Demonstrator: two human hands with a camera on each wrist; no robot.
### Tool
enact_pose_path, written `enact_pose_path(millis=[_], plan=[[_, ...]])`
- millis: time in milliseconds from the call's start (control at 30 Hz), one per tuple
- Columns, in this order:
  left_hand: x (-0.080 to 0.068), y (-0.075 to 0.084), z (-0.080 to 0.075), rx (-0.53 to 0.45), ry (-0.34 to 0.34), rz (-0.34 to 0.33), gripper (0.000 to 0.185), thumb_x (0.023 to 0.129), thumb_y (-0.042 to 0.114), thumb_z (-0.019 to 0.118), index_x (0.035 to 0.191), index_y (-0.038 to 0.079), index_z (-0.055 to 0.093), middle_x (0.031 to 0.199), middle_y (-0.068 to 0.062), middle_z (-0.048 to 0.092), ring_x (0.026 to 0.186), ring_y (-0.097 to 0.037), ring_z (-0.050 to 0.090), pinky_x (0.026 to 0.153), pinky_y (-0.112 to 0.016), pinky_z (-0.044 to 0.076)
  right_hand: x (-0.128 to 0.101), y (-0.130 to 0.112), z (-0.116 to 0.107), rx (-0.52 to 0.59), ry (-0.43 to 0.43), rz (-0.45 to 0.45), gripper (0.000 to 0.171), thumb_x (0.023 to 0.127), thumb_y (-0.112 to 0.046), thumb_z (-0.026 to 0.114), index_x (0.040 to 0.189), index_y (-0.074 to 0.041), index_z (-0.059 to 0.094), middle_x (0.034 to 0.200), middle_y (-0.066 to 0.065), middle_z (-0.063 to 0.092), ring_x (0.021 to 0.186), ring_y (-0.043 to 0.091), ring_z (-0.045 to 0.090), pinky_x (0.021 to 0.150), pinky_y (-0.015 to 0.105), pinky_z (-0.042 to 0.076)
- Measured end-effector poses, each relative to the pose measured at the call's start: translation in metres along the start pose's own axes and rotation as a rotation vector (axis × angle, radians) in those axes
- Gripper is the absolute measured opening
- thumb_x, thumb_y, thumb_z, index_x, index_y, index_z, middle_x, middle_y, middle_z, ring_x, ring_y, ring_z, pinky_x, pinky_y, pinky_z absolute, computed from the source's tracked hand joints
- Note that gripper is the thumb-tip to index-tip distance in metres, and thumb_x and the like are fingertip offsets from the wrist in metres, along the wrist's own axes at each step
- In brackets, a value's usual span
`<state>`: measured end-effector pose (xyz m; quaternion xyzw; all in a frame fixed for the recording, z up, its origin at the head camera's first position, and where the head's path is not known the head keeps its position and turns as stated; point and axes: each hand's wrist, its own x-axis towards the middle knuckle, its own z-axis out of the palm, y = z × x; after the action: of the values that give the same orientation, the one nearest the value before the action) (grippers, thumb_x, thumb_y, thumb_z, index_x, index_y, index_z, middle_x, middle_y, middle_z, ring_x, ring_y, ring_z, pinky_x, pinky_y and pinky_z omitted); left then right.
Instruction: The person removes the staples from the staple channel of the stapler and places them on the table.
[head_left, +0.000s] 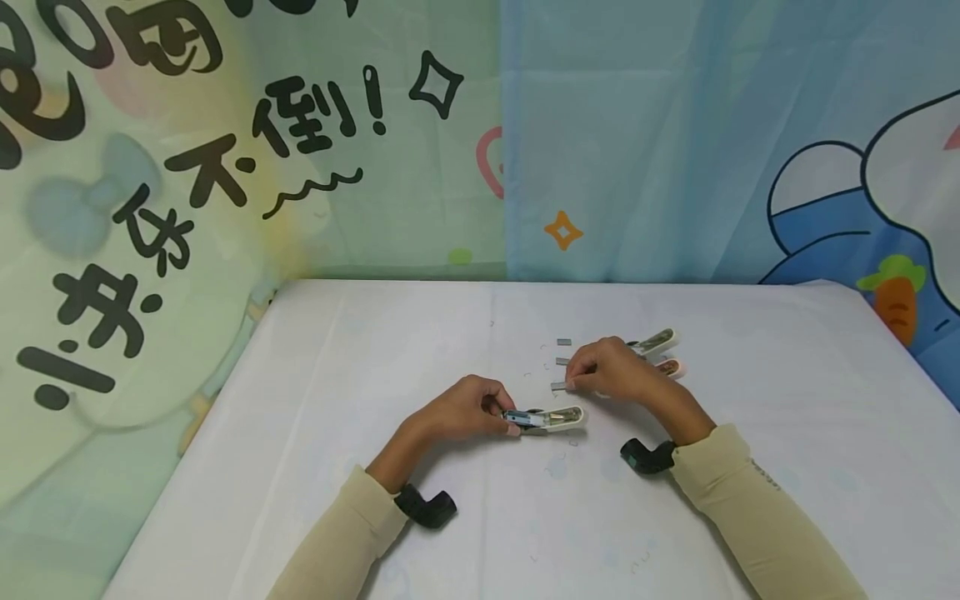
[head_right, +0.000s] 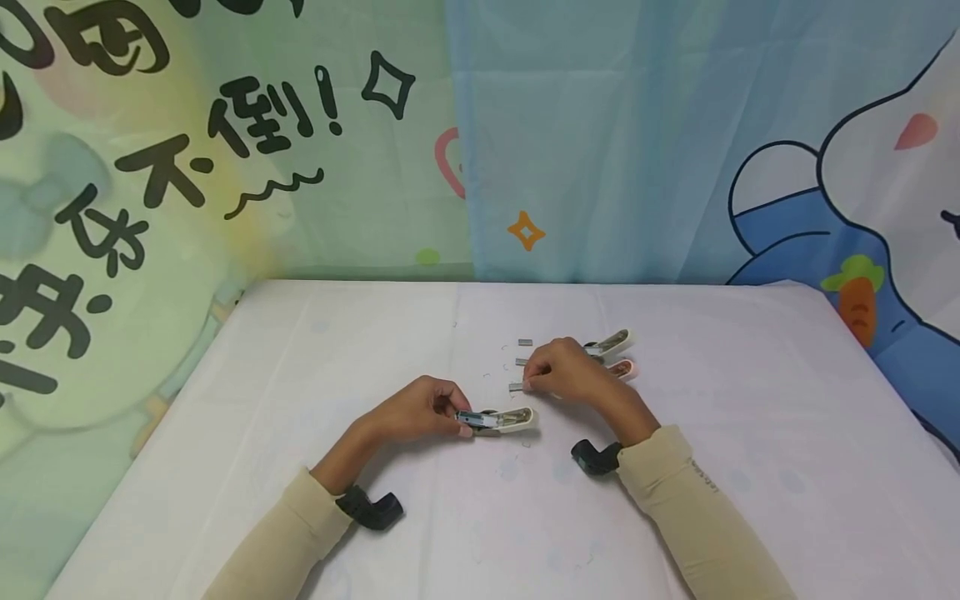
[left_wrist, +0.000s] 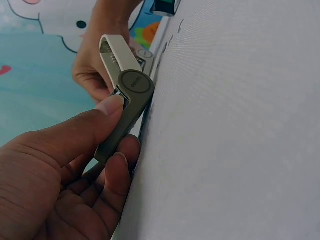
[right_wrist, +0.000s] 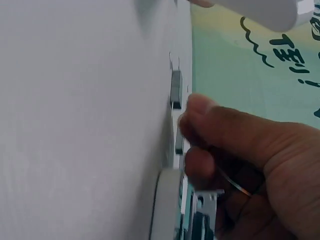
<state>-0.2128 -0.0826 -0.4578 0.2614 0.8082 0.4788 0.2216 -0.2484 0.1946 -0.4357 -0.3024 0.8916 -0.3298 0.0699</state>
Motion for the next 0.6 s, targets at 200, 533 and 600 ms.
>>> enact_pose_path(millis=[200,533,600], plan=[[-0.002,0.0,0.0,0.021,0.017,-0.007,0.016,0.08,0.014,0.081,0.09,0.01,0.069,0.074,0.001,0.063,0.065,-0.008,0.051,0.061,-0.024,0.042,-0.004,-0.012,-0.01,0.076,-0.06,-0.004,0.007,0.089,-0.011,0.071,0.093,-0.009,0.077,0.091,0.0,0.07,0.073,0.017,0.058,0.064,0.03,0.046],[-0.001,0.009,0.006,0.058,0.059,-0.024,0.019,0.079,0.016,0.083,0.087,0.007,0.068,0.071,0.001,0.062,0.061,-0.008,0.05,0.056,-0.023,0.042,-0.015,-0.03,-0.024,0.197,-0.405,-0.034,0.027,0.086,-0.01,0.074,0.112,-0.003,0.07,0.099,0.004,0.069,0.076,0.017,0.065,0.068,0.03,0.051],[-0.001,0.01,0.007,0.076,0.057,-0.021,0.019,0.079,0.016,0.083,0.087,0.007,0.068,0.071,0.001,0.063,0.061,-0.008,0.051,0.056,-0.022,0.042,-0.016,-0.032,-0.025,0.163,-0.415,-0.029,0.026,0.087,-0.007,0.073,0.112,-0.003,0.07,0.099,0.004,0.068,0.077,0.015,0.064,0.067,0.029,0.05]])
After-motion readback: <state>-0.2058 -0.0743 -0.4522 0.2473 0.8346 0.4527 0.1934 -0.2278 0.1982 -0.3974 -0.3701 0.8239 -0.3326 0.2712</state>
